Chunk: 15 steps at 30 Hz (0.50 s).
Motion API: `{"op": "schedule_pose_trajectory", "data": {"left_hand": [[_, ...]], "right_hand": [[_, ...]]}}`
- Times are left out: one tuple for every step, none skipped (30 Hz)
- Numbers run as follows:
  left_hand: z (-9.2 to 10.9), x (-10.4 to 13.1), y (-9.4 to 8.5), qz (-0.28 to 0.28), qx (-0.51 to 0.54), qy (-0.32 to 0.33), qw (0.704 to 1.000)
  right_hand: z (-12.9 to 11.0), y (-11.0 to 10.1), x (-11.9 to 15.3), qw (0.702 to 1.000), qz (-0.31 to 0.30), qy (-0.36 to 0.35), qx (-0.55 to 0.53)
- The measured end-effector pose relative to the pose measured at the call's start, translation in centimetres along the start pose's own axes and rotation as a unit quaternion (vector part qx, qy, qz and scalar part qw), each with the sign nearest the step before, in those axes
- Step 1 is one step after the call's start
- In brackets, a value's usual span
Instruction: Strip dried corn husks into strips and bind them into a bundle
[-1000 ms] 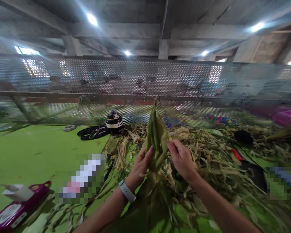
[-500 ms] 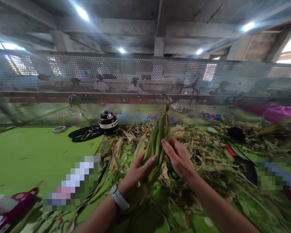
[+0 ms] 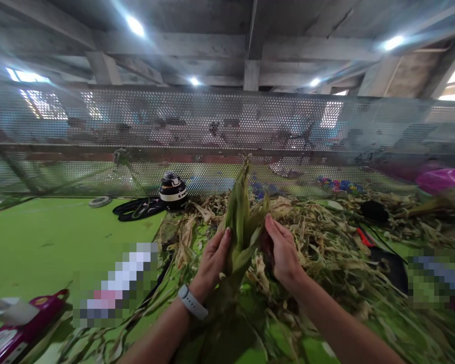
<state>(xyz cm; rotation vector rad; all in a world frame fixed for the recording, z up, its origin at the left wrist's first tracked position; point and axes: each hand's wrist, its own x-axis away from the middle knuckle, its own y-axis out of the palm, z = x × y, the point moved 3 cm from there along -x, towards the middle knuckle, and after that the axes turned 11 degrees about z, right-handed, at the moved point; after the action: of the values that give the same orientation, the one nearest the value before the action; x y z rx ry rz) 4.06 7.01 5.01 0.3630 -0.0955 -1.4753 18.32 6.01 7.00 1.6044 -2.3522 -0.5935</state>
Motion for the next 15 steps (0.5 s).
{"op": "schedule_pose_trajectory", "data": {"left_hand": [[0.1, -0.1, 0.0, 0.015, 0.027, -0.016, 0.999], [0.3, -0.3, -0.1, 0.033, 0.057, -0.03, 0.997], [0.7, -0.5, -0.3, 0.051, 0.091, -0.04, 0.994], [1.1, -0.8, -0.5, 0.066, 0.124, -0.049, 0.989], [1.6, -1.1, -0.8, 0.074, 0.16, -0.056, 0.983], [2.1, -1.4, -1.0, 0.076, 0.195, -0.062, 0.976], [2.5, -1.8, -1.4, 0.077, 0.21, -0.066, 0.972], [2.9, -2.1, -1.7, 0.083, 0.227, -0.07, 0.968], [3.1, -2.5, -2.1, 0.09, 0.251, -0.077, 0.961], [3.3, -2.8, -2.5, 0.096, 0.276, -0.083, 0.953], [3.5, -3.1, -2.8, 0.1, 0.307, -0.09, 0.942], [3.6, -3.3, -3.0, 0.1, 0.339, -0.097, 0.93], [3.6, -3.5, -3.1, 0.097, 0.366, -0.101, 0.92], [3.7, -3.6, -3.2, 0.093, 0.387, -0.104, 0.912], [3.7, -3.6, -3.1, 0.088, 0.398, -0.104, 0.907]], "right_hand": [[0.2, -0.1, -0.2, 1.0, 0.016, 0.003, 0.006], [0.3, -0.2, -0.4, 1.0, 0.028, 0.006, 0.01], [0.4, -0.3, -0.5, 0.999, 0.04, 0.008, 0.012], [0.5, -0.4, -0.7, 0.999, 0.05, 0.008, 0.013], [0.7, -0.5, -0.8, 0.998, 0.059, 0.009, 0.014], [0.8, -0.6, -1.0, 0.998, 0.064, 0.01, 0.016], [0.9, -0.7, -1.2, 0.997, 0.068, 0.011, 0.02], [1.1, -0.8, -1.3, 0.997, 0.07, 0.013, 0.026], [1.3, -0.9, -1.5, 0.997, 0.073, 0.011, 0.031], [1.4, -1.0, -1.7, 0.997, 0.075, 0.007, 0.034], [1.6, -1.1, -1.9, 0.996, 0.079, 0.002, 0.035], [1.8, -1.2, -2.0, 0.996, 0.083, -0.004, 0.034], [2.0, -1.3, -2.1, 0.996, 0.087, -0.009, 0.033], [2.3, -1.3, -2.0, 0.995, 0.091, -0.011, 0.031], [2.5, -1.2, -1.9, 0.996, 0.087, -0.007, 0.03]]}}
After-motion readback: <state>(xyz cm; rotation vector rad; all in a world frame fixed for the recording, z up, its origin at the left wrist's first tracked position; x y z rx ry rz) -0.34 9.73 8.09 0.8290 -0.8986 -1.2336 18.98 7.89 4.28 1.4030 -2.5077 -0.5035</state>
